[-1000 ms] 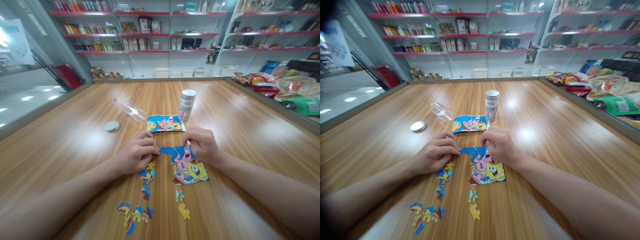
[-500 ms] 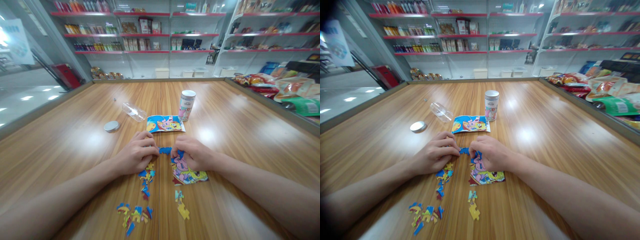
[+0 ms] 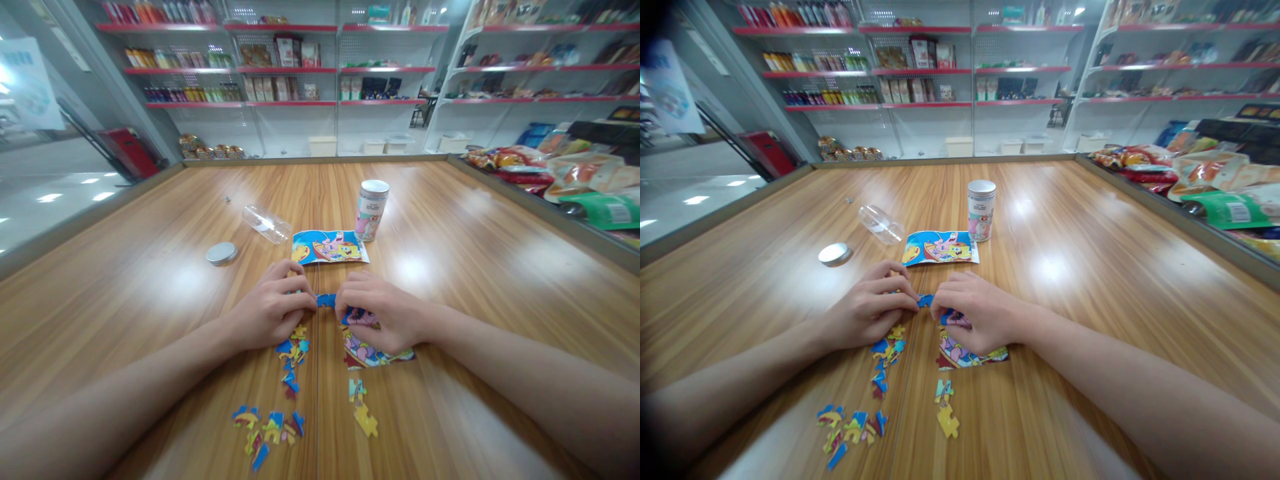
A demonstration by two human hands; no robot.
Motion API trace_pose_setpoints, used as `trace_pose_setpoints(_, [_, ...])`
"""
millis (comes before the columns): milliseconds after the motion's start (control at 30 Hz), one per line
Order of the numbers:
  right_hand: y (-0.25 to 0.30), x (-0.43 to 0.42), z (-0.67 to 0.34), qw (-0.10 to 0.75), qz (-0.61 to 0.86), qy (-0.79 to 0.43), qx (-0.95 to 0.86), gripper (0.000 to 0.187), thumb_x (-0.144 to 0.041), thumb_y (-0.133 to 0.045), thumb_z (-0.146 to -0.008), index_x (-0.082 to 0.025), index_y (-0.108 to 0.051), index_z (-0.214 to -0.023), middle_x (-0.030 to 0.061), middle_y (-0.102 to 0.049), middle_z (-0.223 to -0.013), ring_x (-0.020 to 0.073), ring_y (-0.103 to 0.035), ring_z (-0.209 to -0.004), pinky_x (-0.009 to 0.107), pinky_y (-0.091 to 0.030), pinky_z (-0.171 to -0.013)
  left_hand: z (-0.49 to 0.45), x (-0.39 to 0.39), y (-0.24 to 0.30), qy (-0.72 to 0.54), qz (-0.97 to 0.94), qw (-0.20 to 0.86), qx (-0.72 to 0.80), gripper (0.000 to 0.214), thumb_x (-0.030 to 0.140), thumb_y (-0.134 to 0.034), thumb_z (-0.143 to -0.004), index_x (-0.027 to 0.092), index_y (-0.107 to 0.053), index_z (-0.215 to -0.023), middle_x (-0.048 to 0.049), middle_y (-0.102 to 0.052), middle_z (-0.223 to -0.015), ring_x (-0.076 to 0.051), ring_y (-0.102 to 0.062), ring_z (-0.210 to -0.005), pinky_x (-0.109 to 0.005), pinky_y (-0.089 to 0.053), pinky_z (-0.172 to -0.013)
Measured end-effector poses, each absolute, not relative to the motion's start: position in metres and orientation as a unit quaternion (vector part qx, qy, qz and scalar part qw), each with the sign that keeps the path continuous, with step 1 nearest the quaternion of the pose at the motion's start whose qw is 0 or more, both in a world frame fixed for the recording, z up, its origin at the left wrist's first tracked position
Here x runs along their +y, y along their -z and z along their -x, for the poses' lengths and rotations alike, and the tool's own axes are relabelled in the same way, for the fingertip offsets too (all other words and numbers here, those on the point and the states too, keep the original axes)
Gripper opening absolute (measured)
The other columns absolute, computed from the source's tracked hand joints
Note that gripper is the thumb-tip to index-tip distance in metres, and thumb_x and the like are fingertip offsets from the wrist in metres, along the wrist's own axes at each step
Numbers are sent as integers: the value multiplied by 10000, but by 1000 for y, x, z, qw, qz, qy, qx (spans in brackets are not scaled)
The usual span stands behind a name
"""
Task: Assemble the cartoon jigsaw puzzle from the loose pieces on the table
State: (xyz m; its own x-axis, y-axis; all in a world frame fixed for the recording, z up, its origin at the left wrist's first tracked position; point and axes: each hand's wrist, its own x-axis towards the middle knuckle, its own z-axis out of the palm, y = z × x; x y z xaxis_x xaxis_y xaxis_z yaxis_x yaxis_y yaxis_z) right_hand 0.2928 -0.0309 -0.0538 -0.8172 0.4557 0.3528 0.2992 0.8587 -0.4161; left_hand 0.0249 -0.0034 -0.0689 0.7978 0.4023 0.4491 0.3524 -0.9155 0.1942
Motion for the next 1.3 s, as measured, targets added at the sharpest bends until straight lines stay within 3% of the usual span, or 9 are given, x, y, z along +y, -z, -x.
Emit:
trace_pose_setpoints(767, [60, -30, -290, 247, 209, -162, -932, 179, -42, -584, -766, -178, -651, -860, 35, -665, -909, 186, -558, -888, 353, -386, -823, -24, -4, 69, -241, -952, 63, 176, 274, 19, -529, -844, 208, -694, -957, -46, -645, -869, -202, -505, -921, -451, -457, -1003])
trace_pose_setpoints(1100, [57, -33, -294, 196, 272, -127, -934, 161, -160, -648, -819, -210, -661, -972, 62, -578, -1046, 221, -509, -1006, 401, -374, -907, -24, -2, 70, -240, -953, 60, 174, 280, 23, -537, -838, 220, -694, -960, -47, -646, -877, -214, -516, -948, -451, -461, -966])
trace_pose_setpoints(1300, [52, -34, -292, 172, 296, -119, -932, 170, -176, -629, -822, -206, -650, -989, 67, -548, -1026, 225, -498, -982, 405, -370, -905, -25, -3, 69, -250, -952, 56, 170, 274, 22, -545, -839, 219, -691, -958, -50, -650, -884, -220, -507, -961, -456, -467, -970])
